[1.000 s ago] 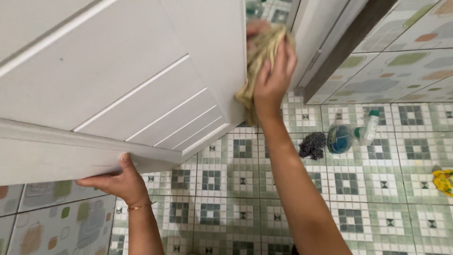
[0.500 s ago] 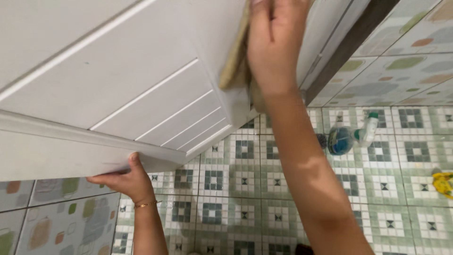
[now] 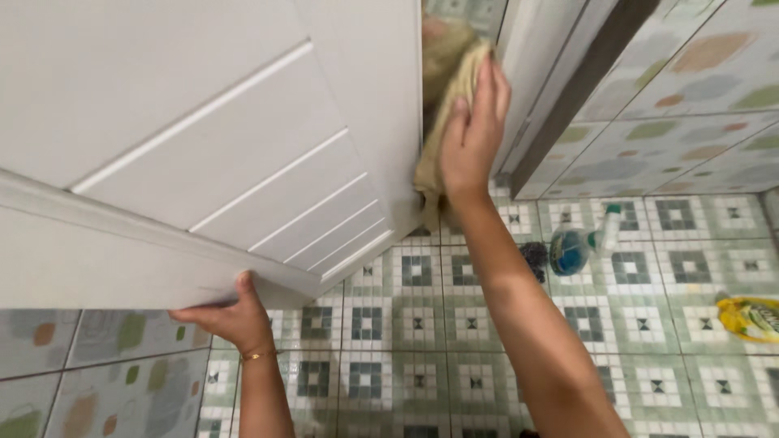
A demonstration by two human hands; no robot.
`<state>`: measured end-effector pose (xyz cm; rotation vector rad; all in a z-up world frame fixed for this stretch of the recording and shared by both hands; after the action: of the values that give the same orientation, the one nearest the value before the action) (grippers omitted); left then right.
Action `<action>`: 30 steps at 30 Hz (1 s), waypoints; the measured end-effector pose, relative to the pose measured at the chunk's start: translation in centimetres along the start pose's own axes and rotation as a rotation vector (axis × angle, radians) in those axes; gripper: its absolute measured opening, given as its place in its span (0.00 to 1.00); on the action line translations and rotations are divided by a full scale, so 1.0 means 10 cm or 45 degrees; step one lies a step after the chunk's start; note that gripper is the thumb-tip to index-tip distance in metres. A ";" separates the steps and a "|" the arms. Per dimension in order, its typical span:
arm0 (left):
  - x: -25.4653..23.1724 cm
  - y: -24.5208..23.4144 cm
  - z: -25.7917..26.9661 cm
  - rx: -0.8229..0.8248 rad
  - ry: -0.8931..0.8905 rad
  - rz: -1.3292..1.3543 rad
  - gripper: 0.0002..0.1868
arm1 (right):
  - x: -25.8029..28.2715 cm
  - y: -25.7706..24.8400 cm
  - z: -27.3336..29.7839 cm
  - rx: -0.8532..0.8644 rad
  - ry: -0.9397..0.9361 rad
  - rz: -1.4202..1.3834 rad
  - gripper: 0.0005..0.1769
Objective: The person sprays cleaner on a white door with a glass panel, then wipes it with a cloth. They scrub the door frame with a steel wool pad, wipe again, and place the cleaning items on a mat. Finally, they pour liquid from a yellow packet into a purple scoop and dip the steel wool into a bucket of water.
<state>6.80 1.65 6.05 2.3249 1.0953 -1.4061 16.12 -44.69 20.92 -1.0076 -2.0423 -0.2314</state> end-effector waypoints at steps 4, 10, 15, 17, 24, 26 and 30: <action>-0.02 -0.07 0.06 -0.008 -0.034 -0.107 0.58 | 0.69 0.00 -0.53 0.042 -0.330 0.073 0.17; -0.03 0.01 0.05 -0.007 -0.073 -0.060 0.57 | 0.72 -0.01 -0.73 -0.193 -0.529 0.157 0.24; -0.03 0.03 0.01 -0.003 -0.106 -0.093 0.56 | -0.01 0.04 -0.43 -0.052 -0.091 0.190 0.31; -0.03 0.04 0.01 -0.008 -0.094 -0.110 0.59 | -0.02 0.02 -0.38 -0.012 -0.043 0.200 0.31; 0.00 0.06 0.04 -0.026 -0.117 -0.051 0.57 | 1.33 -0.13 -0.85 -0.091 -0.588 0.037 0.32; 0.02 -0.04 0.12 -0.030 -0.116 -0.091 0.59 | 1.44 -0.12 -1.11 -0.019 -0.529 0.249 0.24; 0.04 0.08 -0.02 -0.032 -0.144 -0.100 0.56 | 1.58 -0.24 -1.32 -0.176 -0.641 0.342 0.26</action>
<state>7.62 1.36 5.68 2.1781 1.1762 -1.5216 16.94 -43.59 41.63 -1.5333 -2.3209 0.0302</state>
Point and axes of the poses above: each hand's wrist, its own z-axis away from the middle knuckle, its own y-axis out of the palm, x = y × z, the point moved 8 cm from there along -z, towards the middle knuckle, and after that the axes turned 4 degrees about -y, right-handed, at the moved point
